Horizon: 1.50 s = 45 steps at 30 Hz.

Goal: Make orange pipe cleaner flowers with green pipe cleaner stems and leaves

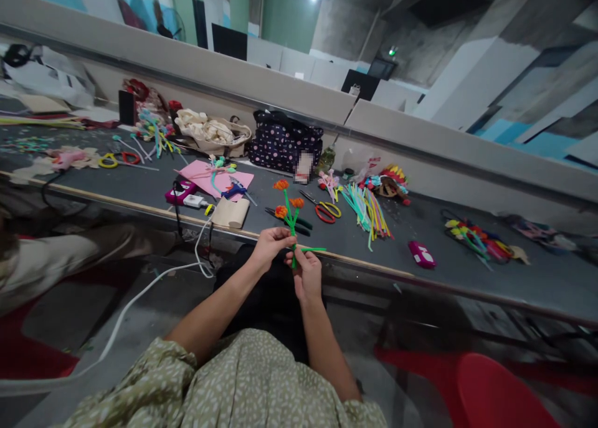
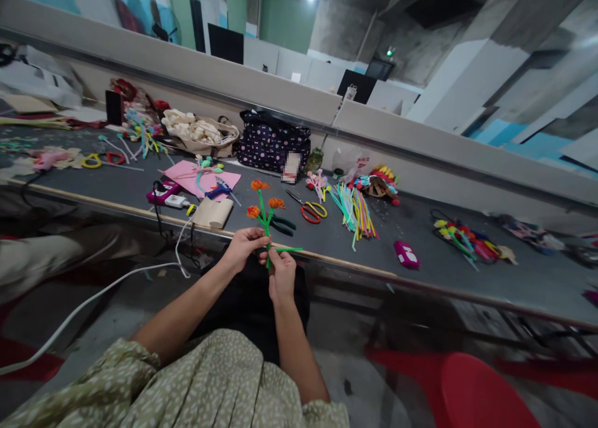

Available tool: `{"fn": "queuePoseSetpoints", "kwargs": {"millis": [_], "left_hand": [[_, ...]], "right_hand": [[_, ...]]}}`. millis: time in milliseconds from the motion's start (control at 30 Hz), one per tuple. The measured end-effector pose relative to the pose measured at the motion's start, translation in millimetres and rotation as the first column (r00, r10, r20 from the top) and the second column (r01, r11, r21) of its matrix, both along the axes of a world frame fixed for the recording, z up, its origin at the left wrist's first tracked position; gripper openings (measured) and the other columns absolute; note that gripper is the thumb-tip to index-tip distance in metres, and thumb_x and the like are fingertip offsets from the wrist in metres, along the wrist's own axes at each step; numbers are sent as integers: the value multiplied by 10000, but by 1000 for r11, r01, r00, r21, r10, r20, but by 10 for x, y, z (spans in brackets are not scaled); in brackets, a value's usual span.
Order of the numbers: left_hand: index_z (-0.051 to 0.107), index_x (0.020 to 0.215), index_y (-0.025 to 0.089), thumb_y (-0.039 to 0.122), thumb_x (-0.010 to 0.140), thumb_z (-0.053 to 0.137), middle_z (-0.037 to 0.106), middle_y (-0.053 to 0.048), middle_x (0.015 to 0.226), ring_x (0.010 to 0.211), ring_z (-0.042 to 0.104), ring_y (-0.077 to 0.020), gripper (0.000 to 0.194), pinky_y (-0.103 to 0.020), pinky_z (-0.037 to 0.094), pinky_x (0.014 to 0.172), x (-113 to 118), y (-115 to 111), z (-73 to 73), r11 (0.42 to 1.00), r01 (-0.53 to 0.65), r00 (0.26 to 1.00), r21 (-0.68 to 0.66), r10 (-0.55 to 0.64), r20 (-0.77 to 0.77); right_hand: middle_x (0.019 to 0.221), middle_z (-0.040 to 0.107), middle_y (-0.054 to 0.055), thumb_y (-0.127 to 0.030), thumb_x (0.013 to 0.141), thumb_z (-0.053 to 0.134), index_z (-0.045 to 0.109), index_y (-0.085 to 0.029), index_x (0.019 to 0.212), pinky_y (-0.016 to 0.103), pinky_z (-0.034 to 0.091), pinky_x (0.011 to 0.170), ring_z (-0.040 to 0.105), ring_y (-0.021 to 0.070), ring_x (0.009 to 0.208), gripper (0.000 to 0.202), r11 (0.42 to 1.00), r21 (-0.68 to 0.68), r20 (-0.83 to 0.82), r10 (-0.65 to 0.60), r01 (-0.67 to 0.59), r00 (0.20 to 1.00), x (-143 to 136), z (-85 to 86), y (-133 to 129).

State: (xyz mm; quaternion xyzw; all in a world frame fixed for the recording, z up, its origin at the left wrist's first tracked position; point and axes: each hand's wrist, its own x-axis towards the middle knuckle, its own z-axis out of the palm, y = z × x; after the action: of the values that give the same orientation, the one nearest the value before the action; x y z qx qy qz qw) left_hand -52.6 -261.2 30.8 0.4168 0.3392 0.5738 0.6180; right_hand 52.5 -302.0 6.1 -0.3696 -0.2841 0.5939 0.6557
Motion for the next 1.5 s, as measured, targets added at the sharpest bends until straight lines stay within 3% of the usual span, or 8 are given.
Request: {"fn": "queuePoseSetpoints", "kwargs": {"millis": [233, 433, 600, 833, 933, 1167, 1367, 1500], "left_hand": [[665, 691, 114, 263, 523, 824, 645, -27, 662, 575, 566, -97, 275, -211, 439, 550, -16, 23, -38, 992, 125, 991, -27, -123, 58], [684, 736, 115, 329, 580, 792, 663, -47, 720, 591, 561, -107, 286, -217, 432, 521, -9, 12, -39, 993, 115, 993, -39, -114, 12], [673, 805, 122, 344, 600, 781, 645, -30, 720, 584, 546, -93, 321, -222, 445, 558, 19, -26, -57, 998, 54, 998, -32, -53, 46], [630, 727, 135, 317, 542, 807, 596, 14, 658, 605, 531, -88, 314, -207, 428, 588, 82, -18, -107, 999, -33, 999, -1, 33, 9], [631, 693, 130, 335, 582, 782, 581, 12, 646, 593, 512, -85, 278, -206, 410, 575, 74, -2, -84, 999, -3, 1000, 34, 4, -25], [639, 670, 129, 329, 602, 774, 595, -1, 647, 592, 511, -86, 250, -203, 400, 573, 9, 10, -11, 998, 38, 998, 53, -36, -49], [635, 676, 124, 327, 595, 780, 601, -14, 652, 586, 527, -91, 262, -200, 416, 558, -19, 17, -1, 993, 117, 993, 34, -116, -20], [642, 706, 123, 301, 599, 782, 605, -11, 651, 557, 524, -82, 251, -190, 409, 520, -22, 35, -2, 987, 159, 987, 20, -159, -6]], "right_hand": [[585, 611, -40, -255, 720, 702, 637, -155, 795, 227, 503, 587, 536, 63, 491, 141, 996, 1, -75, 94, -94, 993, -2, 24, -47], [627, 621, -28, -276, 722, 691, 612, -145, 820, 202, 460, 571, 555, 68, 546, 181, 992, 65, -2, -106, 106, 994, -96, -17, -19], [683, 657, 3, -343, 733, 667, 599, -138, 827, 237, 481, 603, 579, 97, 580, 236, 951, 128, 192, -303, 283, 933, -110, -116, 23], [750, 685, 43, -363, 765, 628, 639, -121, 855, 269, 511, 649, 617, 131, 631, 259, 910, 259, 438, -409, 324, 801, -61, -187, -12], [729, 687, 41, -367, 756, 637, 645, -117, 855, 267, 511, 630, 614, 130, 615, 269, 927, 221, 408, -369, 302, 835, -49, -151, -12], [678, 672, 7, -294, 691, 715, 634, -132, 797, 227, 496, 576, 596, 98, 578, 210, 994, 12, 44, -108, 108, 993, -2, -40, 17], [607, 615, -40, -275, 676, 736, 612, -159, 764, 255, 533, 614, 525, 62, 478, 192, 988, -82, -126, 123, -134, 984, 51, 57, -25], [577, 576, -57, -279, 703, 716, 601, -164, 756, 232, 516, 610, 512, 55, 488, 171, 994, -9, -133, 108, -110, 985, 12, 72, -38]]}}
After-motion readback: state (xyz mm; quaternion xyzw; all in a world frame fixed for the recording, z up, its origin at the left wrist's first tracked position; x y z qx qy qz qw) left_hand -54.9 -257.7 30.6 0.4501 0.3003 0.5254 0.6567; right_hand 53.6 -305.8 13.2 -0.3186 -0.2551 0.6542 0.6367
